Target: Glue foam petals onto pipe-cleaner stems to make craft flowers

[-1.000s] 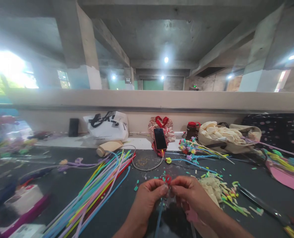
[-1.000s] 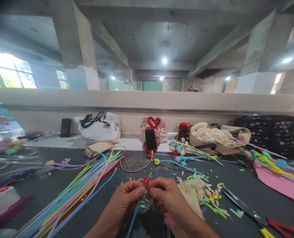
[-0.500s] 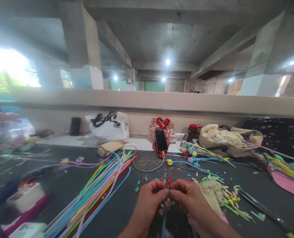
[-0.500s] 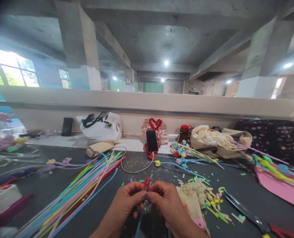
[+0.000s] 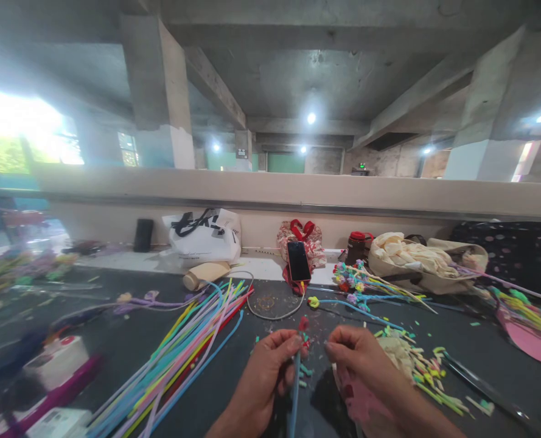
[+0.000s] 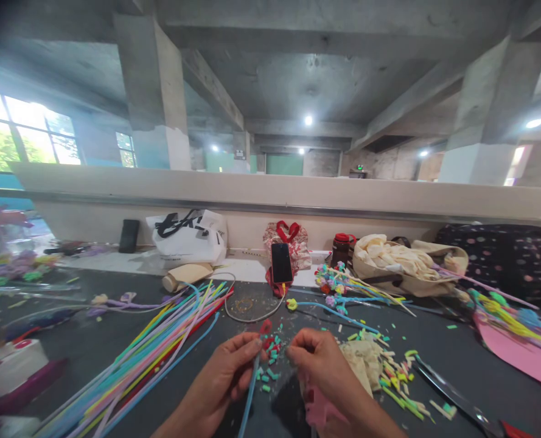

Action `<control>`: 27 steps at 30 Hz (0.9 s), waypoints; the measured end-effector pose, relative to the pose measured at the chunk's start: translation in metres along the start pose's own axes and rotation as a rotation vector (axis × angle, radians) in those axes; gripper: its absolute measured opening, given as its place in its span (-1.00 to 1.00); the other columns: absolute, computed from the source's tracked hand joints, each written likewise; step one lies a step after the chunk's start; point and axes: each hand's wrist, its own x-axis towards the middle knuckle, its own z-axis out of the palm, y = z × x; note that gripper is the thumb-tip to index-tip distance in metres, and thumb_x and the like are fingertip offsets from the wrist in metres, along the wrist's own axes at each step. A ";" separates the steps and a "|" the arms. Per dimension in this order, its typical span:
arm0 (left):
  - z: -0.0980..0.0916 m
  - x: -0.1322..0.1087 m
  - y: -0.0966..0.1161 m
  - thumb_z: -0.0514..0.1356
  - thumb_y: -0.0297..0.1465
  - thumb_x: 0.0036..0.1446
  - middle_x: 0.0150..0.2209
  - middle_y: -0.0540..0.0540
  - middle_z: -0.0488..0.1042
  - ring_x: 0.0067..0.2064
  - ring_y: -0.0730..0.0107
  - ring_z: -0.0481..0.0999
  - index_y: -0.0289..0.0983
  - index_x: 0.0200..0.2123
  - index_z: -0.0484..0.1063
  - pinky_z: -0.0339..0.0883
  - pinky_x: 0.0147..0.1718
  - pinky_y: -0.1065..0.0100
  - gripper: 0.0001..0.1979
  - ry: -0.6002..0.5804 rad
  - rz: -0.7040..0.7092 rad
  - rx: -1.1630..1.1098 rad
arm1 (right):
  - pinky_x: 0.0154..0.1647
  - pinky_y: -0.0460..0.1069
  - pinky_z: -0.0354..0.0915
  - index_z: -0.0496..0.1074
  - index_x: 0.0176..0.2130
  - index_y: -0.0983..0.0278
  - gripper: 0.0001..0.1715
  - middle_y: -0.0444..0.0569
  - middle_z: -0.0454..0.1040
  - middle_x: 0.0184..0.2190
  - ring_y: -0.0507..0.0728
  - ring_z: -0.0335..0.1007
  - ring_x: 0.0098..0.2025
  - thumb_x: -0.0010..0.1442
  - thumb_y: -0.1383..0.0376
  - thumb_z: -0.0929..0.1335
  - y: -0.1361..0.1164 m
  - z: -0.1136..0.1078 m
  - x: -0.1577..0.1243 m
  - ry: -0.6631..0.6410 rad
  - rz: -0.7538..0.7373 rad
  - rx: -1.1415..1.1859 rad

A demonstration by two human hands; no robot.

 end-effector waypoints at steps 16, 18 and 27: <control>-0.002 0.002 -0.007 0.27 -0.35 -0.25 -0.65 0.06 0.37 -0.76 0.71 0.13 -0.33 -0.57 0.31 -0.14 -0.79 0.58 -0.80 -0.071 -0.061 0.107 | -0.75 -0.19 -0.05 0.44 -0.48 0.34 -0.84 -0.22 0.27 -0.73 -0.10 0.05 -0.75 -0.07 0.29 0.31 -0.001 0.011 -0.004 -0.024 0.057 0.093; -0.002 0.005 -0.012 0.27 -0.32 -0.27 -0.69 0.08 0.35 -0.76 0.68 0.13 -0.32 -0.57 0.31 -0.12 -0.77 0.56 -0.77 -0.026 -0.038 0.191 | -0.76 -0.20 -0.10 0.45 -0.44 0.35 -0.81 -0.23 0.26 -0.72 -0.12 0.02 -0.74 -0.10 0.26 0.35 -0.001 0.016 -0.005 0.003 0.106 0.190; 0.004 0.009 -0.016 0.27 -0.32 -0.33 -0.69 0.06 0.34 -0.60 0.52 0.25 -0.32 -0.66 0.34 0.06 -0.60 0.49 -0.80 0.130 0.204 0.500 | -0.78 -0.20 -0.23 0.32 -0.57 0.34 -0.71 -0.30 0.13 -0.79 -0.15 -0.09 -0.78 -0.21 0.18 0.42 0.007 0.028 -0.006 0.066 0.204 0.408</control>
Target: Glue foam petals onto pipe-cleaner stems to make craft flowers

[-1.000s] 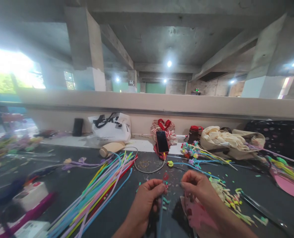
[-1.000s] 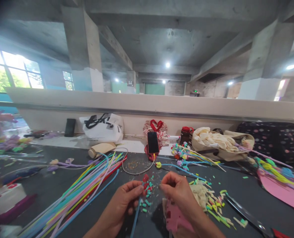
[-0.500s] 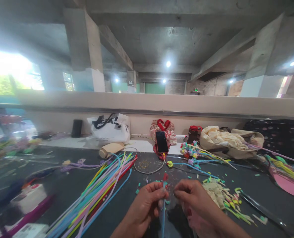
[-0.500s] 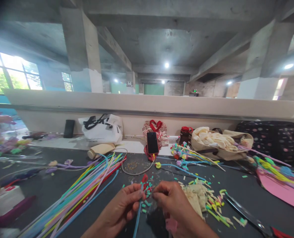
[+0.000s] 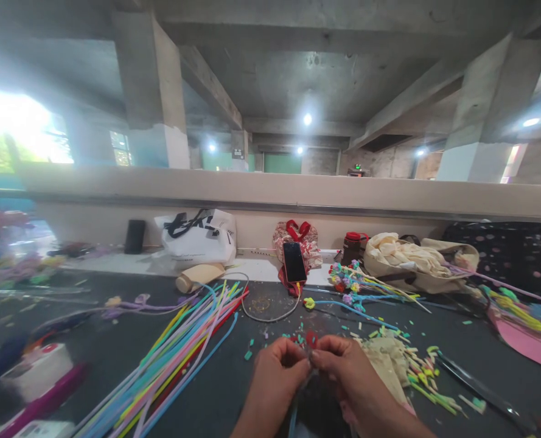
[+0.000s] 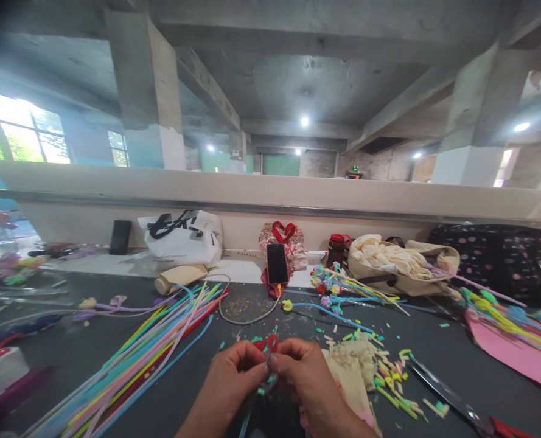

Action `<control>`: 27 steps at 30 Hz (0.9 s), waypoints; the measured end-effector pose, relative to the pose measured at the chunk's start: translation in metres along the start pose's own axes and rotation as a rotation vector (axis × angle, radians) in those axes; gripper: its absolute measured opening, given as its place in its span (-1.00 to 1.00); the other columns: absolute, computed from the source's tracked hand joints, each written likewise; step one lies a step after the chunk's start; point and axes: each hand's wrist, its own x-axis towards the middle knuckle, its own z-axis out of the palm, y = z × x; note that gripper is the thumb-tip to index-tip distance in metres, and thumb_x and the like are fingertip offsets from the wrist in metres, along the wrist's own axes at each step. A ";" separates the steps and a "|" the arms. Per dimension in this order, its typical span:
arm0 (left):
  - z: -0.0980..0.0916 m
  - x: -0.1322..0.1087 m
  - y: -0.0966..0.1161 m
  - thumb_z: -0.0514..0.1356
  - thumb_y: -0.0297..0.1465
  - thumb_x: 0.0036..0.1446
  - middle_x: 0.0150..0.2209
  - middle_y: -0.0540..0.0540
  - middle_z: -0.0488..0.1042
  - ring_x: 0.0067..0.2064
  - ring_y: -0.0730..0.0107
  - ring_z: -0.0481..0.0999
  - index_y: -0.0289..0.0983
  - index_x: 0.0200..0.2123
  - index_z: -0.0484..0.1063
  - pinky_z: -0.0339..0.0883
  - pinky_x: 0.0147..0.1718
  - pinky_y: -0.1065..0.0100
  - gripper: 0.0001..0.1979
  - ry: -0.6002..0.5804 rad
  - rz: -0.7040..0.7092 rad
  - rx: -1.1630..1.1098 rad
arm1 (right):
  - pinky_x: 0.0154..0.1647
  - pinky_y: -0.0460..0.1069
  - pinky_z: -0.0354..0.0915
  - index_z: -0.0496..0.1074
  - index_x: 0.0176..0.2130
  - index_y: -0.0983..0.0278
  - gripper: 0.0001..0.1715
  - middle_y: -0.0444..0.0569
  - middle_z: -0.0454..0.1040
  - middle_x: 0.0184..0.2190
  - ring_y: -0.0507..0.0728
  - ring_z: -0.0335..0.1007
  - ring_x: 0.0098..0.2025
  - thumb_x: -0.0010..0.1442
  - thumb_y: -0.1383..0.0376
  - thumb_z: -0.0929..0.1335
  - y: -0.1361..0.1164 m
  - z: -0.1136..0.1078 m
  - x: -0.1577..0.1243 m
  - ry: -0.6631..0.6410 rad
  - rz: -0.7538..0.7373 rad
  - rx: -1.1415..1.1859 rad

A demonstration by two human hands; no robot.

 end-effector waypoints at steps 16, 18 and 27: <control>0.006 -0.006 0.002 0.22 -0.26 -0.22 -0.66 0.00 0.42 -0.78 0.63 0.23 -0.31 -0.62 0.26 -0.07 -0.83 0.58 -0.75 -0.348 -0.268 -0.303 | -0.64 -0.18 0.06 0.31 -0.59 0.34 -0.85 -0.21 0.25 -0.68 -0.07 0.12 -0.63 -0.09 0.30 0.33 0.002 0.002 0.001 0.102 -0.256 -0.218; 0.006 -0.006 0.000 0.23 -0.24 -0.22 -0.66 0.01 0.42 -0.79 0.64 0.22 -0.31 -0.61 0.26 -0.08 -0.84 0.58 -0.73 -0.362 -0.278 -0.353 | -0.61 -0.17 0.07 0.31 -0.60 0.33 -0.86 -0.21 0.25 -0.67 -0.05 0.13 -0.60 -0.08 0.32 0.32 -0.001 0.002 0.000 0.104 -0.305 -0.265; 0.001 -0.009 0.004 0.20 -0.17 -0.17 -0.65 0.01 0.41 -0.77 0.68 0.20 -0.32 -0.56 0.29 -0.12 -0.81 0.59 -0.69 -0.368 -0.254 -0.391 | -0.64 -0.17 0.06 0.29 -0.59 0.32 -0.82 -0.24 0.22 -0.71 -0.07 0.10 -0.66 -0.08 0.27 0.35 -0.012 0.005 -0.008 0.019 -0.280 -0.125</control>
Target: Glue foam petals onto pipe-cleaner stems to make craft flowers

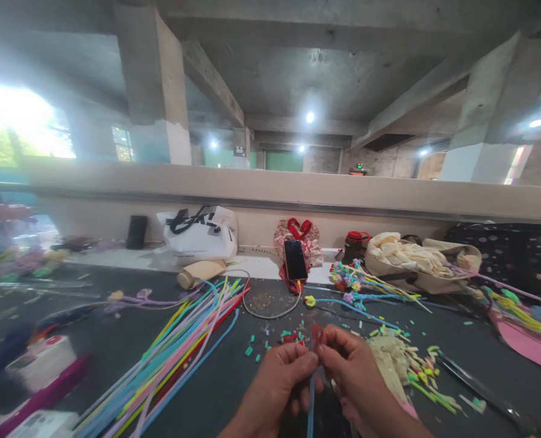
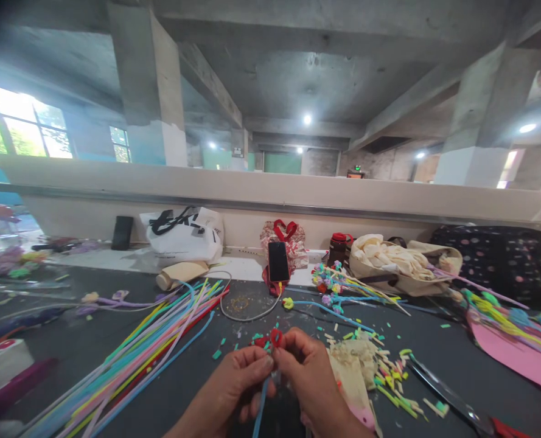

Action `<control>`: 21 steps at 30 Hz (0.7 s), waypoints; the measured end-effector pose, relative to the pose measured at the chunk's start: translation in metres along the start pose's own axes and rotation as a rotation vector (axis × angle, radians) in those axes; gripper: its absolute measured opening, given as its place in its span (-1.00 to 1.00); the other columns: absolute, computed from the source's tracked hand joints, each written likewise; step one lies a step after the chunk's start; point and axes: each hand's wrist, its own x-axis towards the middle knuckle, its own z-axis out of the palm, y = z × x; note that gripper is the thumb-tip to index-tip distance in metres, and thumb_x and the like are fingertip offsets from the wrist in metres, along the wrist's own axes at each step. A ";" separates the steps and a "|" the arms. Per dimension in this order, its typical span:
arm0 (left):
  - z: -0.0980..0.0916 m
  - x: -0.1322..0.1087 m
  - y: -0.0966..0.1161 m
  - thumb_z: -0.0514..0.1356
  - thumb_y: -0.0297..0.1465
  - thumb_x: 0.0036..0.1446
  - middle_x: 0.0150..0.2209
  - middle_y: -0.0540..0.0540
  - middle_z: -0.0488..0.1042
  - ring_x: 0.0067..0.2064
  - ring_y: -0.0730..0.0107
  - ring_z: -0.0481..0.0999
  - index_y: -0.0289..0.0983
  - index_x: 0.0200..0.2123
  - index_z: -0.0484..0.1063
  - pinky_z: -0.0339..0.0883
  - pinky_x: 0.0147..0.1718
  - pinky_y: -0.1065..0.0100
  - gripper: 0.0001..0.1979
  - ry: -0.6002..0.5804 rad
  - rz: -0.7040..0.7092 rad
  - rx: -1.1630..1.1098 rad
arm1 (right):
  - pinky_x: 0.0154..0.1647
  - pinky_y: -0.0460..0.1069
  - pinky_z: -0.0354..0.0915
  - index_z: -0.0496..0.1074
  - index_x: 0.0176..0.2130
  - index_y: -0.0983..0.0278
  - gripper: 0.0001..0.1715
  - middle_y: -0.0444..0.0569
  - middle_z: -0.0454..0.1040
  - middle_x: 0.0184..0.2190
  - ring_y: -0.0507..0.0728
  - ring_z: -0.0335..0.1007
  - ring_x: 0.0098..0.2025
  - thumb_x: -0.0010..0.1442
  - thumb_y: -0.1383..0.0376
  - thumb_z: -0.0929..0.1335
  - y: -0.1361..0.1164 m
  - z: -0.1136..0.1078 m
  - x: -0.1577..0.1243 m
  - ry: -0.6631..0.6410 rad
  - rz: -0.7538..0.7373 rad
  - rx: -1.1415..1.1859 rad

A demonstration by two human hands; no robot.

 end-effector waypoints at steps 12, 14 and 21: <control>0.002 -0.007 0.008 0.23 -0.33 -0.17 -0.61 0.02 0.40 -0.70 0.69 0.23 -0.33 -0.59 0.31 -0.05 -0.78 0.62 -0.80 -0.022 -0.009 -0.034 | -0.67 -0.19 0.01 0.32 -0.58 0.34 -0.81 -0.24 0.23 -0.70 -0.10 0.08 -0.68 -0.06 0.27 0.36 -0.005 -0.005 -0.002 -0.066 -0.004 -0.006; 0.001 -0.008 0.008 0.23 -0.33 -0.17 -0.62 0.02 0.41 -0.71 0.69 0.22 -0.33 -0.60 0.31 -0.04 -0.79 0.62 -0.80 -0.019 -0.015 -0.046 | -0.68 -0.19 0.01 0.35 -0.55 0.35 -0.81 -0.23 0.25 -0.70 -0.10 0.09 -0.68 -0.05 0.26 0.36 -0.004 -0.006 -0.002 -0.088 -0.012 0.002; 0.000 -0.008 0.011 0.23 -0.32 -0.15 -0.62 0.01 0.40 -0.72 0.70 0.22 -0.35 -0.59 0.33 -0.02 -0.79 0.63 -0.79 -0.033 -0.019 -0.044 | -0.70 -0.21 0.01 0.33 -0.54 0.35 -0.81 -0.23 0.27 -0.72 -0.11 0.10 -0.70 -0.04 0.27 0.37 -0.010 -0.005 -0.003 -0.127 0.006 0.077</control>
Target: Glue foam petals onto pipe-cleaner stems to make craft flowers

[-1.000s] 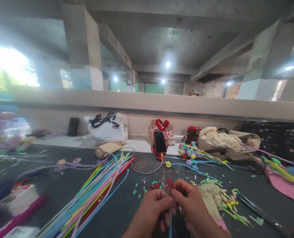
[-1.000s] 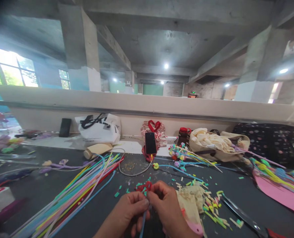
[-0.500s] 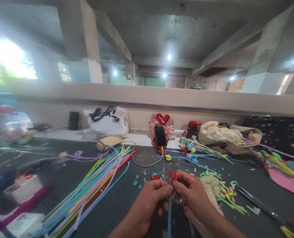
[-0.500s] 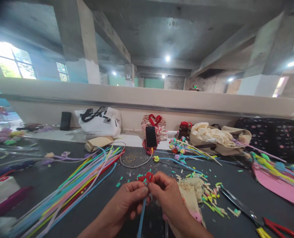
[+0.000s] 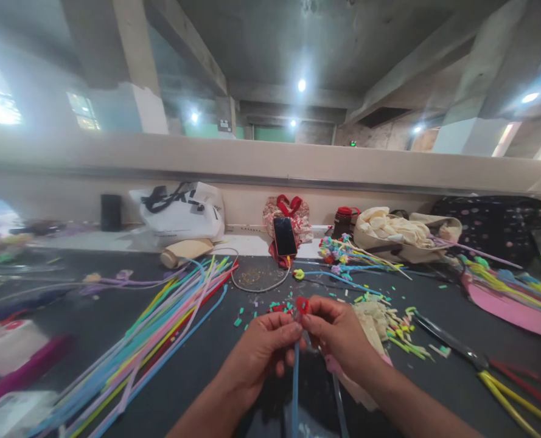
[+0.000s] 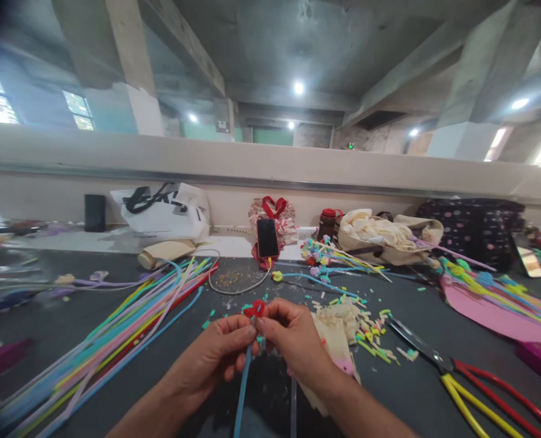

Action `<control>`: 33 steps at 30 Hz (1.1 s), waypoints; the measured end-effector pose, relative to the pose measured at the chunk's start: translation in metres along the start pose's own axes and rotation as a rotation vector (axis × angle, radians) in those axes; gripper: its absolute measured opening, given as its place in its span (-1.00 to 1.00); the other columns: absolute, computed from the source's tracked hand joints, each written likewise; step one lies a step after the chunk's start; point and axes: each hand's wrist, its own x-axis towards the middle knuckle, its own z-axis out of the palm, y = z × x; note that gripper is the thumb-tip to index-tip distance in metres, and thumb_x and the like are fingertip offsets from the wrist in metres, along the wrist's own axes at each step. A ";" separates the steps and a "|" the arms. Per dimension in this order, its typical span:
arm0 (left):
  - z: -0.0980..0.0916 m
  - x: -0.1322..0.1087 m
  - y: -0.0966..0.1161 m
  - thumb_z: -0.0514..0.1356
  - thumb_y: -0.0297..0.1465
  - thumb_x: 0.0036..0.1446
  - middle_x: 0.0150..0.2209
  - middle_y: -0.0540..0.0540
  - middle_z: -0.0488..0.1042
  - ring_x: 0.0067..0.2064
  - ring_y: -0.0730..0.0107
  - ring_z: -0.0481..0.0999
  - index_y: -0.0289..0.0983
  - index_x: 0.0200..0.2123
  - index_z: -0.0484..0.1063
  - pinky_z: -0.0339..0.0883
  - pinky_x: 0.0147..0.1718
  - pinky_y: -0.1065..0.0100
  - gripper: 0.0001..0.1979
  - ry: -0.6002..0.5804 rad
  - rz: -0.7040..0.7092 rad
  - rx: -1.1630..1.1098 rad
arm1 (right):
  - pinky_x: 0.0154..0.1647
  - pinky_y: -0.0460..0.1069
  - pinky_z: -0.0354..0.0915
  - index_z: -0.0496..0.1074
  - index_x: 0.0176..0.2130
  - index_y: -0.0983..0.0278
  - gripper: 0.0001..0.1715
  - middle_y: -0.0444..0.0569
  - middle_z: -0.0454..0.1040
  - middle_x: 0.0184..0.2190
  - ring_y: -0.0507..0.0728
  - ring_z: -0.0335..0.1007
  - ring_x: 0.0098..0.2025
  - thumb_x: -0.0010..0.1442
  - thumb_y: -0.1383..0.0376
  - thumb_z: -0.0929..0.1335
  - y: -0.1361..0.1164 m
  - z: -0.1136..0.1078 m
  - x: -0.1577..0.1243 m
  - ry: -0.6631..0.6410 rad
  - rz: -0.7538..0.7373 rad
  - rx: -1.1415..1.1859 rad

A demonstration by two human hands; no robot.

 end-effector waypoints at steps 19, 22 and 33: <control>-0.016 -0.004 0.018 0.24 -0.43 -0.13 -0.68 0.10 0.33 -0.76 0.79 0.13 -0.33 -0.54 0.33 -0.06 -0.81 0.71 -0.88 0.145 0.024 -0.116 | -0.78 -0.21 -0.07 0.33 -0.47 0.32 -0.77 -0.29 0.19 -0.77 -0.12 0.04 -0.76 -0.04 0.18 0.36 -0.001 -0.011 0.004 -0.005 0.127 0.012; -0.020 -0.004 0.022 0.26 -0.47 -0.18 -0.69 0.10 0.33 -0.76 0.78 0.13 -0.32 -0.47 0.36 -0.09 -0.83 0.72 -0.86 0.172 0.024 -0.174 | -0.79 -0.21 -0.07 0.25 -0.48 0.29 -0.72 -0.30 0.15 -0.78 -0.11 0.02 -0.77 0.02 0.11 0.30 0.006 -0.017 0.007 -0.053 0.141 -0.054; -0.023 -0.001 0.022 0.22 -0.43 -0.12 -0.68 0.10 0.31 -0.75 0.77 0.12 -0.33 -0.53 0.33 -0.10 -0.81 0.68 -0.90 0.148 0.003 -0.132 | -0.73 -0.21 -0.03 0.17 -0.59 0.29 -0.70 -0.27 0.08 -0.73 -0.09 0.02 -0.70 0.10 0.23 0.22 0.011 -0.017 0.007 -0.121 0.050 -0.488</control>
